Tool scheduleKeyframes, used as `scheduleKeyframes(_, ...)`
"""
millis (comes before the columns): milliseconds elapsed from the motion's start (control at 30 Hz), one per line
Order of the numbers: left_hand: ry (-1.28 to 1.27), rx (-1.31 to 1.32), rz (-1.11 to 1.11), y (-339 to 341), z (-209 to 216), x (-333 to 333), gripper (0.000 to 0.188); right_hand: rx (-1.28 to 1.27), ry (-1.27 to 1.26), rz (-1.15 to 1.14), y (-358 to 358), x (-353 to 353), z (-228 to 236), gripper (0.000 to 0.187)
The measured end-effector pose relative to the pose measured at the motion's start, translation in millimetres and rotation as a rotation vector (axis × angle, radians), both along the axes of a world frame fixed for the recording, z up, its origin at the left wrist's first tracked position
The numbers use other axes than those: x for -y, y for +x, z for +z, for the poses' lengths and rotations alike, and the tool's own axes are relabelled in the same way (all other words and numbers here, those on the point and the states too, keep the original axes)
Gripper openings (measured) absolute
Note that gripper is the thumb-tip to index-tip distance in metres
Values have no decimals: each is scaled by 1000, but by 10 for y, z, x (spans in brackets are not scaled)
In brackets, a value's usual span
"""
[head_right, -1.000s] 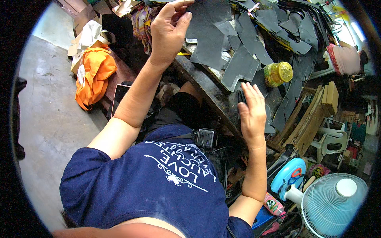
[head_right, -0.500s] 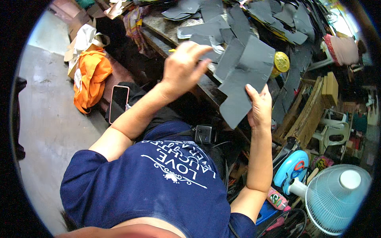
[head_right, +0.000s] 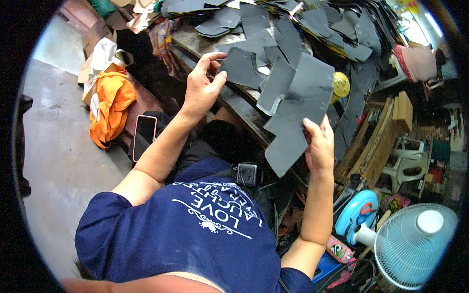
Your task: The person repeatedly picks up dark and yellow cut pieces from a cluttered table, applies a yellow paste from a small jar to their edges using a finger, and places them back. The person handles the pieces one at a time, occasionally adjusting their position on the table.
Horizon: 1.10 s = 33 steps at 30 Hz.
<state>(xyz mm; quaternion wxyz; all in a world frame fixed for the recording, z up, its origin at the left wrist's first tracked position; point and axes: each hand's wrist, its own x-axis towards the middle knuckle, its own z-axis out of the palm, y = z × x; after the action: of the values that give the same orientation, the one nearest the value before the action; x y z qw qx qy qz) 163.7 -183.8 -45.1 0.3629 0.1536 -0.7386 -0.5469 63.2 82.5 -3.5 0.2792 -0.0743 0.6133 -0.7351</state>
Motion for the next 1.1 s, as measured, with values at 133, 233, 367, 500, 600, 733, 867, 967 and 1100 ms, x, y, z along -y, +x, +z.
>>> scheduleKeyframes(133, 191, -118, 2, -24, 18, 115, 43, -47, 14, 1, -58, -58, -12, 41)
scheduleKeyframes(233, 192, -268, 43, -41, 24, 203, 46, -79, 41, 32, -82, -44, -58, 43)
scheduleKeyframes(367, 347, -294, 80, -33, 93, 421, 38, -156, 29, 68, -101, 36, -18, 48)
scheduleKeyframes(500, 147, -167, 103, -130, 140, 379, 29, -172, 22, 72, -157, 150, 66, 58)
scheduleKeyframes(600, -76, -217, 83, -323, 156, 255, 32, -200, 26, 84, -225, 260, 50, 67)
scheduleKeyframes(733, -554, -66, 63, -422, 174, 178, 34, -467, 216, 95, -228, 294, -2, 82)
scheduleKeyframes(867, -836, 14, 216, -392, 203, 328, 33, -786, 447, 8, -108, 211, -50, 79)
scheduleKeyframes(967, -813, 90, 409, -423, 197, 567, 40, -945, 524, -5, -31, 148, -101, 73)
scheduleKeyframes(1100, -707, 395, 309, -525, 109, 797, 35, -1036, 627, 35, 7, 115, -195, 70)
